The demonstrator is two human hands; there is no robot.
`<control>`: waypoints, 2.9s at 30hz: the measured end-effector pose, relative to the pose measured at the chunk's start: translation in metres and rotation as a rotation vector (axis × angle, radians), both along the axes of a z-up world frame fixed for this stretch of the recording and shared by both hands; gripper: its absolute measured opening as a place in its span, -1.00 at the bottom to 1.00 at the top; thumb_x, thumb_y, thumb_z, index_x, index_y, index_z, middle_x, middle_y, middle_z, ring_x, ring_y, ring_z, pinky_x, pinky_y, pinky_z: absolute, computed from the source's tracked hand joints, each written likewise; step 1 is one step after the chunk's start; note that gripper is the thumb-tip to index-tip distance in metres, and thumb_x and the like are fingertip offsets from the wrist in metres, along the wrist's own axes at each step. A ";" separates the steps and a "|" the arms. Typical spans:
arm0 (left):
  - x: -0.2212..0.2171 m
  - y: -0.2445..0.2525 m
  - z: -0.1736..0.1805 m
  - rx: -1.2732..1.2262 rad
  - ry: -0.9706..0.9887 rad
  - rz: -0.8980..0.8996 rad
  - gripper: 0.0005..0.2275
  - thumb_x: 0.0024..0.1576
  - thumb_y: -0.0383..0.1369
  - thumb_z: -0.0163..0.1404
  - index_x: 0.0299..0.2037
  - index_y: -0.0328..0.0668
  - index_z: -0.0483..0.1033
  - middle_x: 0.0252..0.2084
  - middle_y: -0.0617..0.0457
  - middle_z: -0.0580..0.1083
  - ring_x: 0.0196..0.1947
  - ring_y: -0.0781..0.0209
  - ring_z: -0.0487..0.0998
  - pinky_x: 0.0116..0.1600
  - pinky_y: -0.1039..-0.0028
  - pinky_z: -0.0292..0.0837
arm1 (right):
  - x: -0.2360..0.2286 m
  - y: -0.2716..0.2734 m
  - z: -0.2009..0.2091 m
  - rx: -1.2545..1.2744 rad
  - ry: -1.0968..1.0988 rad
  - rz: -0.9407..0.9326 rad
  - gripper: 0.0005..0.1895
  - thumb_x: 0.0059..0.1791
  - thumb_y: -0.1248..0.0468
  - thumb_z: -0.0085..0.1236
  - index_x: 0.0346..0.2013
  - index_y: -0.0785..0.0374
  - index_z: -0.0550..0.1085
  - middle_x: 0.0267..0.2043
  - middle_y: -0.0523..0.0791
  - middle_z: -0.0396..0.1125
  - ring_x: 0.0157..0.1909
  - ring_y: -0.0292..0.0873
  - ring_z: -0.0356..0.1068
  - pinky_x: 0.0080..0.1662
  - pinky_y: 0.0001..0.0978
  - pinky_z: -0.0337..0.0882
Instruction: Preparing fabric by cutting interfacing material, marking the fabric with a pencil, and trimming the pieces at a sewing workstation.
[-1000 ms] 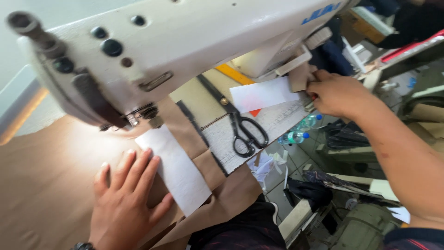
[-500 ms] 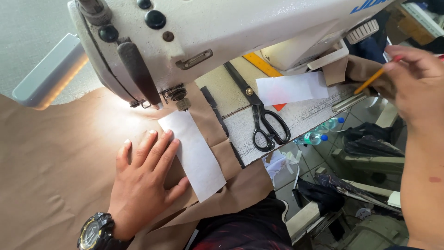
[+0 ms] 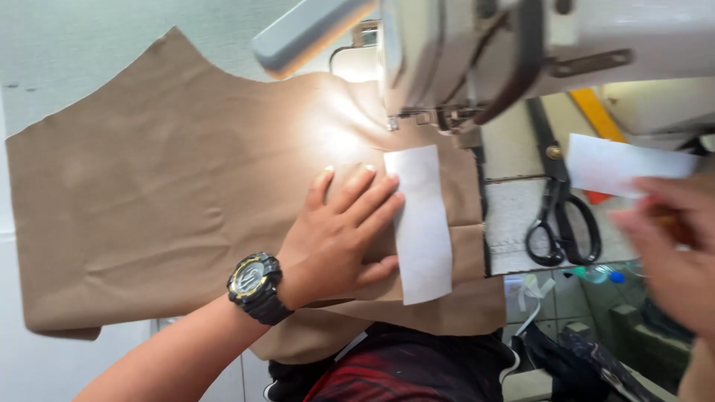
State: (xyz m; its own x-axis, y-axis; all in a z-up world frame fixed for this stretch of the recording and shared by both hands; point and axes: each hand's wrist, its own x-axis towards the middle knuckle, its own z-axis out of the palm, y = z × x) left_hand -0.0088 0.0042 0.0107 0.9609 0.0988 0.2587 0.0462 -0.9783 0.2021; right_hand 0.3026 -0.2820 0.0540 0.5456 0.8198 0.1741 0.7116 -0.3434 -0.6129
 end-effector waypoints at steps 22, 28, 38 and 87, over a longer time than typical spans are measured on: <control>0.013 0.015 0.005 -0.116 -0.193 -0.062 -0.53 0.16 0.03 0.06 0.01 -0.24 0.53 0.15 -0.14 0.44 0.14 -0.12 0.48 0.16 -0.06 0.26 | -0.095 0.174 -0.022 -0.857 -0.002 0.139 -0.75 0.03 0.14 -0.12 -0.06 -0.37 0.36 0.18 -0.55 0.25 0.32 -0.68 0.23 -0.23 -0.42 0.42; 0.013 0.012 0.001 0.001 -0.215 -0.039 -0.48 0.27 0.09 -0.14 0.05 -0.26 0.55 0.07 -0.14 0.50 0.11 -0.12 0.52 0.17 -0.08 0.28 | -0.100 0.157 -0.025 -0.156 -0.501 0.515 -0.81 -0.02 0.40 0.09 -0.18 0.03 0.48 -0.11 -0.21 0.34 -0.28 -0.12 0.39 -0.25 -0.36 0.36; 0.016 0.014 0.002 -0.081 -0.241 -0.076 -0.57 0.19 0.04 0.05 -0.11 -0.24 0.54 -0.02 -0.14 0.49 0.02 -0.12 0.54 0.13 -0.08 0.37 | -0.102 0.152 -0.025 -0.080 -0.418 0.594 -0.88 0.00 0.43 0.05 -0.22 0.16 0.44 -0.04 -0.09 0.34 -0.21 -0.09 0.38 -0.07 -0.27 0.43; 0.019 0.017 0.000 -0.145 -0.177 -0.132 -0.55 0.15 0.00 0.16 0.04 -0.20 0.51 -0.05 -0.08 0.44 -0.11 -0.04 0.45 0.10 -0.03 0.35 | -0.099 0.144 -0.020 -0.152 -0.421 0.382 -0.76 0.09 0.16 0.15 0.01 0.11 0.56 0.00 -0.09 0.50 -0.03 -0.09 0.49 0.06 -0.23 0.45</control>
State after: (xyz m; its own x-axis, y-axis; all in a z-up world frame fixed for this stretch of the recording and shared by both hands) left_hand 0.0098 0.0216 0.0109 0.9090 0.0241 0.4161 -0.1284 -0.9336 0.3346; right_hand 0.2037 -0.1375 0.0342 0.1161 0.9774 0.1769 0.9737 -0.0769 -0.2144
